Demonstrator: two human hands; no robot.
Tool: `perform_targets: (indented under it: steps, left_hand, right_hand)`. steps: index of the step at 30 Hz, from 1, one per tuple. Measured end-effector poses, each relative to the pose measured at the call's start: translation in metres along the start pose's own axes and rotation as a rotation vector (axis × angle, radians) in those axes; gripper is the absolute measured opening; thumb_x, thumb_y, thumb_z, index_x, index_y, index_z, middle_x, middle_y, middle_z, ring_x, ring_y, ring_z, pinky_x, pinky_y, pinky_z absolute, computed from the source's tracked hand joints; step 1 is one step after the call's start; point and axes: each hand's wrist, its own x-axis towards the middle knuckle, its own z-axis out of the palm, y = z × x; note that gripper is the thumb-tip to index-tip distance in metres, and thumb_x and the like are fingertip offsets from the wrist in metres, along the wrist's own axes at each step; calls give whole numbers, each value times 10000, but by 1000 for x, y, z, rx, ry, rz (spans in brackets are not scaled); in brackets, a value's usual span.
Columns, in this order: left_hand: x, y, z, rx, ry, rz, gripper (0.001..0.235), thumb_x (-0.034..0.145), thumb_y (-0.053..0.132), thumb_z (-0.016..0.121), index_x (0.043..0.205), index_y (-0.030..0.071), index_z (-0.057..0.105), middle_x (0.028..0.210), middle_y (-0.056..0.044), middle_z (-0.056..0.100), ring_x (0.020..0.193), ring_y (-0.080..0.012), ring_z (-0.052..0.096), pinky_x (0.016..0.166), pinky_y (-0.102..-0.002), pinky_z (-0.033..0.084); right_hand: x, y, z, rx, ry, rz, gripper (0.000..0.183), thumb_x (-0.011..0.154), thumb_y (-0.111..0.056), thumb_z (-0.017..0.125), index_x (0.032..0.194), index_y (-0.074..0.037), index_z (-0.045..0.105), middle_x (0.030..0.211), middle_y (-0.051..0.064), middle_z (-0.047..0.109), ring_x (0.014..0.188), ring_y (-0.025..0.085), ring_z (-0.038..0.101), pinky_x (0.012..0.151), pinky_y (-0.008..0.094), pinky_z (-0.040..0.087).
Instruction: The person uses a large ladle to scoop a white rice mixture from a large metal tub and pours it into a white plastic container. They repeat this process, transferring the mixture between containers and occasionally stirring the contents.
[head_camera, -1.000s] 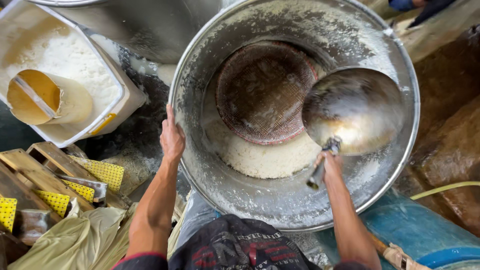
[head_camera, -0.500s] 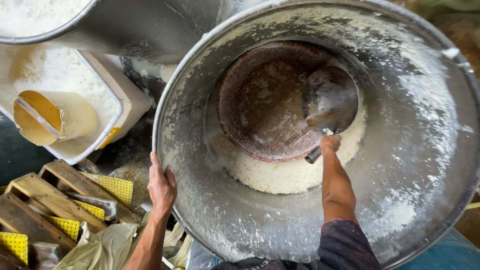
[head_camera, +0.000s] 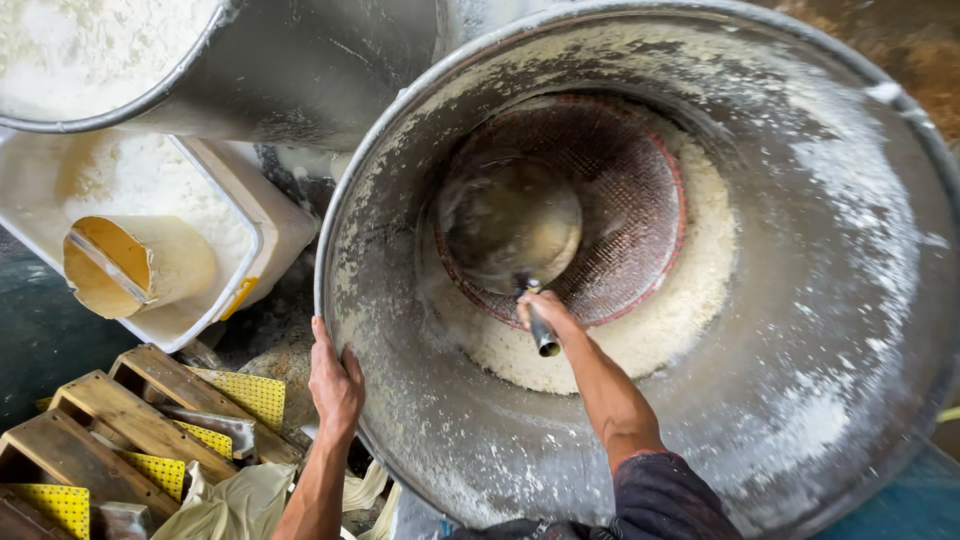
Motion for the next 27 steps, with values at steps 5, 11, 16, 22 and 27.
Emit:
perform_targets:
  steps: [5,11,16,22,27]
  left_hand:
    - [6,-3,8,-32,-7,-1,760,982,67,563,1644,89,189,1114,-237,604,909,-442,627,759,-519,512]
    - [12,-6,13,-69,-46,-10,799,971,58,529,1660,182,145,1107,-253,582,874,-467,621,760,-555,493]
    - [15,-12,24,-124,-34,6,803,995,42,509,1680,226,134,1101,-251,577,870,-464,628,772,-556,500]
    - [20,-12,31,-113,-46,-14,797,1002,66,511,1671,245,117,1115,-268,571,864,-468,643,774,-559,507]
    - [18,-13,37,-123,-6,10,817,980,79,527,1663,249,114,1112,-265,574,871,-487,638,788,-581,497]
  right_hand:
    - [-92,-23,56,-133,-35,-2,277,934,-197,559,726,-53,673,601,77,610,503,186,579,490,328,495]
    - [-253,-8,27,-278,-62,-231,427,949,-310,546,606,-57,565,545,60,548,468,170,548,465,310,463]
    - [-425,64,-35,-164,273,-295,392,981,-316,530,702,-48,595,544,52,542,466,170,535,467,304,468]
    - [-600,113,-59,648,283,-229,309,949,-244,538,1150,-10,536,699,-64,453,549,62,447,446,248,369]
    - [-611,107,-60,874,-12,-666,280,1096,-168,540,1235,68,484,859,-24,459,637,61,447,569,237,402]
